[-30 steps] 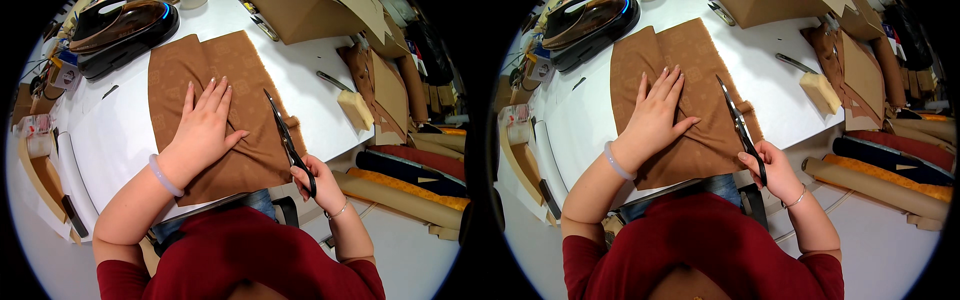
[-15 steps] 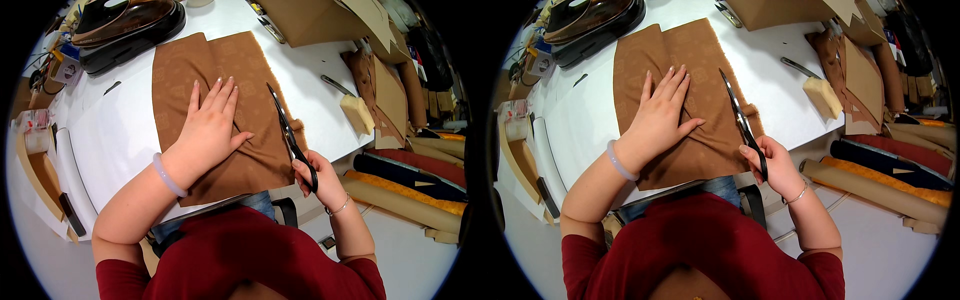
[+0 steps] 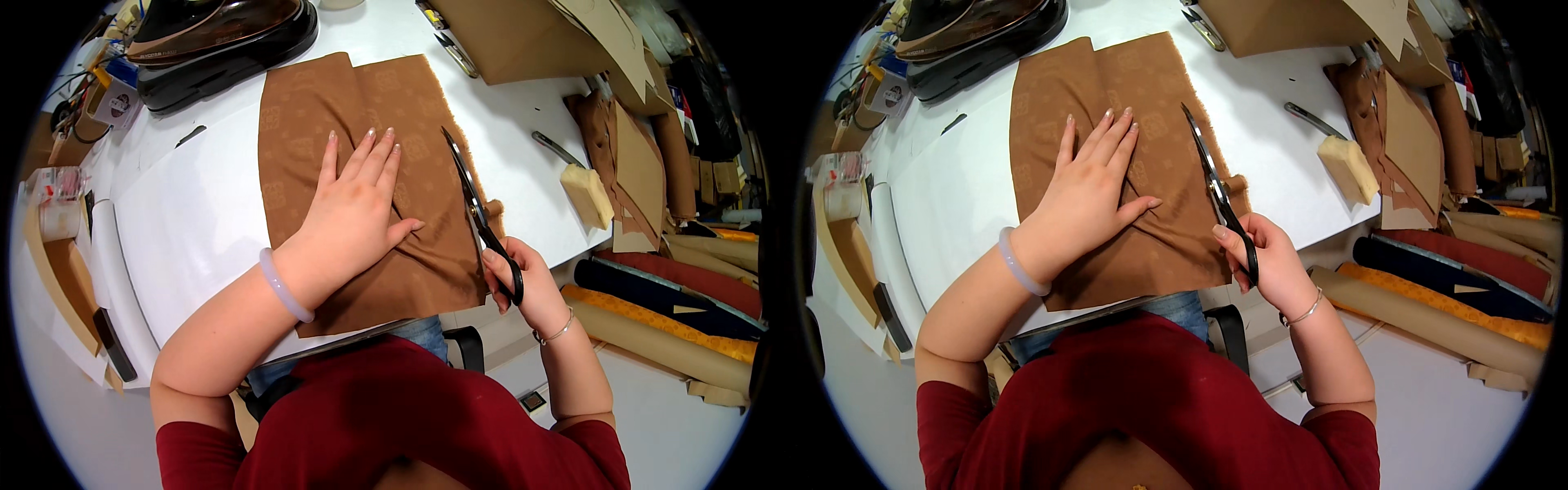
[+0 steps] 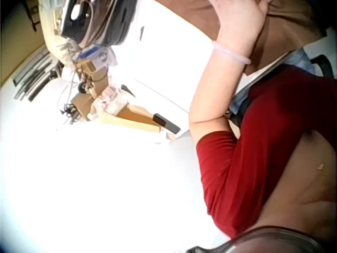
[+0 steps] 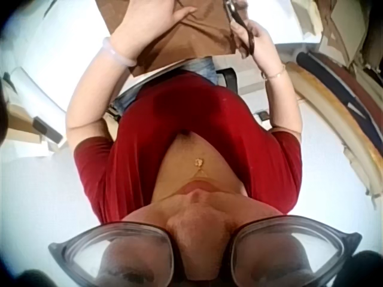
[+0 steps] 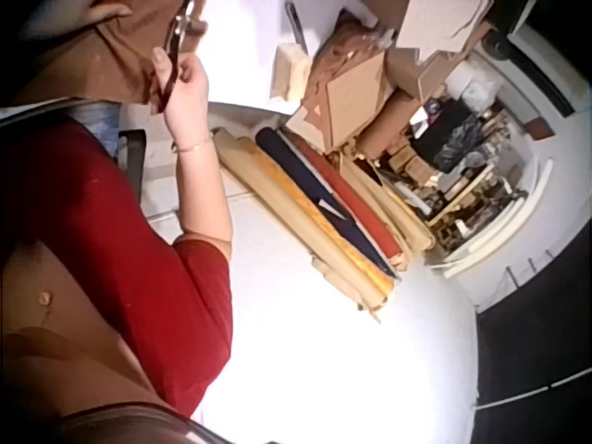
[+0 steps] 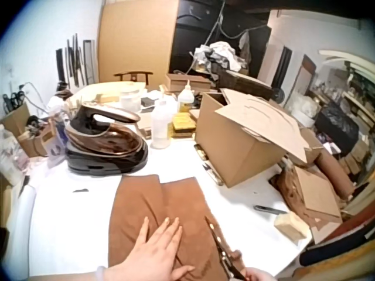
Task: The person cuts a white sheet with scissors, then places a brown fabric piece on the table and trims its edges. They iron the brown fabric piece with a handheld iron, then adjust the camera strap before ironing again.
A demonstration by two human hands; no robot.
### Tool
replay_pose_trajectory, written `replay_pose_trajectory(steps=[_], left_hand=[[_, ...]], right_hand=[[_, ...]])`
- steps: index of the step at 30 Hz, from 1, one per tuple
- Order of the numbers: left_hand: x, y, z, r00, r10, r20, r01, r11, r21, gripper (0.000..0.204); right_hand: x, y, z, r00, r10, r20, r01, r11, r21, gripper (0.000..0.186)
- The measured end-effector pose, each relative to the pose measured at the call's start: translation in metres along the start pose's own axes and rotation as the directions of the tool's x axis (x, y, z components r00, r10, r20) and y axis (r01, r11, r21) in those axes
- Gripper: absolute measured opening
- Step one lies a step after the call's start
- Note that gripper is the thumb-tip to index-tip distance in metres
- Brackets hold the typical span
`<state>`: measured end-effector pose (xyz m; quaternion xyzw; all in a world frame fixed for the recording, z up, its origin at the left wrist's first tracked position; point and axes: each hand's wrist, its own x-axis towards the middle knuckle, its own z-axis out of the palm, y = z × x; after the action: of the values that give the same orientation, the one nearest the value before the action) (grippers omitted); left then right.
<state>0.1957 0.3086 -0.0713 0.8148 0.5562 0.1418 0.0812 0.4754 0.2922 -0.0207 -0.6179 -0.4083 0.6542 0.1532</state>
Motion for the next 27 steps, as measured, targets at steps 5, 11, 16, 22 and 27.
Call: replay_pose_trajectory(steps=[5,11,16,22,27], left_hand=[[0.000,-0.001,-0.001,1.000,0.001,0.003,-0.001,1.000,0.011,0.089],[-0.001,0.000,-0.002,1.000,0.000,0.008,0.000,1.000,0.016,0.089],[-0.002,0.000,0.000,1.000,-0.005,0.012,0.004,1.000,0.012,0.090],[-0.001,0.000,-0.001,1.000,-0.001,0.012,0.001,1.000,0.024,0.090],[-0.001,0.000,0.000,1.000,-0.002,0.006,0.002,1.000,0.018,0.090]], right_hand=[[0.000,0.002,-0.002,1.000,0.007,0.006,-0.007,1.000,-0.018,0.038],[0.007,-0.004,0.002,1.000,-0.020,0.018,0.020,1.000,0.006,0.038],[0.008,-0.004,0.007,1.000,-0.002,-0.014,0.002,1.000,-0.014,0.037],[0.009,0.001,0.007,1.000,-0.019,-0.018,0.019,1.000,-0.006,0.037],[0.013,-0.010,0.011,1.000,-0.017,-0.007,0.018,1.000,0.017,0.039]])
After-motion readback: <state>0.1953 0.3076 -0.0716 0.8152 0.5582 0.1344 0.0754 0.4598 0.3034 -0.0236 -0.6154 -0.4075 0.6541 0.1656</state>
